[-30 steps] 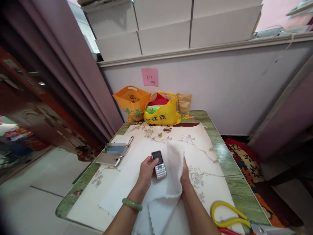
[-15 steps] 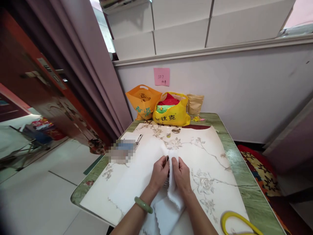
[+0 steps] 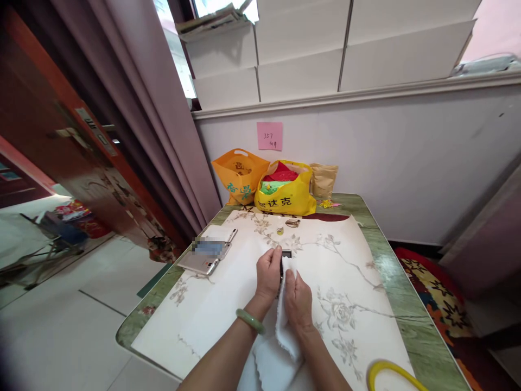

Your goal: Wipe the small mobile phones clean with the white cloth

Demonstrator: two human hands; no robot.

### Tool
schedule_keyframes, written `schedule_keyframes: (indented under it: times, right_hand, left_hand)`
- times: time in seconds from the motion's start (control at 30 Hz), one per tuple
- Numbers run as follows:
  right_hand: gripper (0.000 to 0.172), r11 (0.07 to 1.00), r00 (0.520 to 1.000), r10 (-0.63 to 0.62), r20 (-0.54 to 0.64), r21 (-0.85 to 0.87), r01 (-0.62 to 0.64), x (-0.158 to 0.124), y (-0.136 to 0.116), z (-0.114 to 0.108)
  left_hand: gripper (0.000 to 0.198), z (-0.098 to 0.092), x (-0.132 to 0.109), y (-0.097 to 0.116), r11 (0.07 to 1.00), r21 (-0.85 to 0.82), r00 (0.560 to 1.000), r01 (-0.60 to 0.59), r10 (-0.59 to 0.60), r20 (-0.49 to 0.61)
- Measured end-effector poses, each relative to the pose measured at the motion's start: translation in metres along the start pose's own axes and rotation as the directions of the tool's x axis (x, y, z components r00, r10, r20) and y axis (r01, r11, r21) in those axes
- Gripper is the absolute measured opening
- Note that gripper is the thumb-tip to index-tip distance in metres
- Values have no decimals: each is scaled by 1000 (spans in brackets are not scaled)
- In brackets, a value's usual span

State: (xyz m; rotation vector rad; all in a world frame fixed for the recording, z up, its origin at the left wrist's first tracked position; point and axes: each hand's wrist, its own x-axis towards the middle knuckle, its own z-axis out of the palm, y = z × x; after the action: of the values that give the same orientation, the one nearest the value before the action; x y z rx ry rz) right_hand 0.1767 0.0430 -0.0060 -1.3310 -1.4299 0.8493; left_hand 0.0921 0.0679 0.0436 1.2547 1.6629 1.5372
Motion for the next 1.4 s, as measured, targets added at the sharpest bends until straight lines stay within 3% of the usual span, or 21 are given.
schedule_keyframes:
  times: [0.1, 0.17, 0.27, 0.37, 0.5, 0.6, 0.77, 0.9, 1.0, 1.1, 1.2, 1.33, 1.4]
  right_hand:
    - [47, 999, 999, 21, 31, 32, -22, -2, 1, 3]
    - [47, 996, 998, 43, 37, 75, -46, -2, 2, 4]
    - [51, 984, 997, 70, 23, 161, -73, 1, 4, 3]
    - [57, 962, 993, 120, -21, 249, -111, 4, 5, -1]
    - [58, 945, 979, 199, -55, 274, -177, 5, 5, -5]
    - [56, 965, 983, 166, -73, 218, -147, 5, 5, -3]
    - [51, 990, 999, 45, 8, 137, -46, 2, 6, 2]
    - [48, 990, 998, 20, 55, 142, -27, 4, 4, 1]
    - [48, 978, 997, 63, 41, 196, -70, 9, 5, -2]
    - [49, 947, 986, 169, -12, 279, -159, 13, 9, -5]
    - [46, 919, 962, 252, -103, 336, -205, 17, 15, -8]
    - [43, 891, 939, 294, -178, 406, -203, 18, 20, -9]
    - [42, 888, 944, 282, -172, 419, -189, 18, 20, -9]
  left_hand:
    - [43, -1, 10, 0, 998, -45, 995, 37, -41, -93]
    - [42, -2, 10, 1, 999, -41, 994, 30, -34, -100]
    - [41, -7, 0, 1, 999, 37, 998, -32, 30, 60]
    - [42, -13, -15, 1, 972, 186, 963, -147, 98, 250]
    - [41, -18, -28, -3, 941, 261, 939, -215, 126, 319]
    - [41, -16, -27, -6, 961, 218, 957, -173, 112, 266]
    - [44, -5, -5, -3, 995, 81, 998, -54, 51, 39]
    - [44, 2, 11, -2, 999, -43, 991, 29, -35, -129]
    - [41, 4, 8, -2, 992, -118, 984, 54, -72, -160]
    - [34, -4, -7, -1, 977, -201, 997, 75, -81, -17]
    - [31, -21, -25, -1, 970, -197, 976, 140, -102, 193]
    - [22, -49, -36, -8, 991, -46, 904, 122, -92, 417]
    - [21, -60, -33, -11, 994, 73, 843, 83, -109, 527]
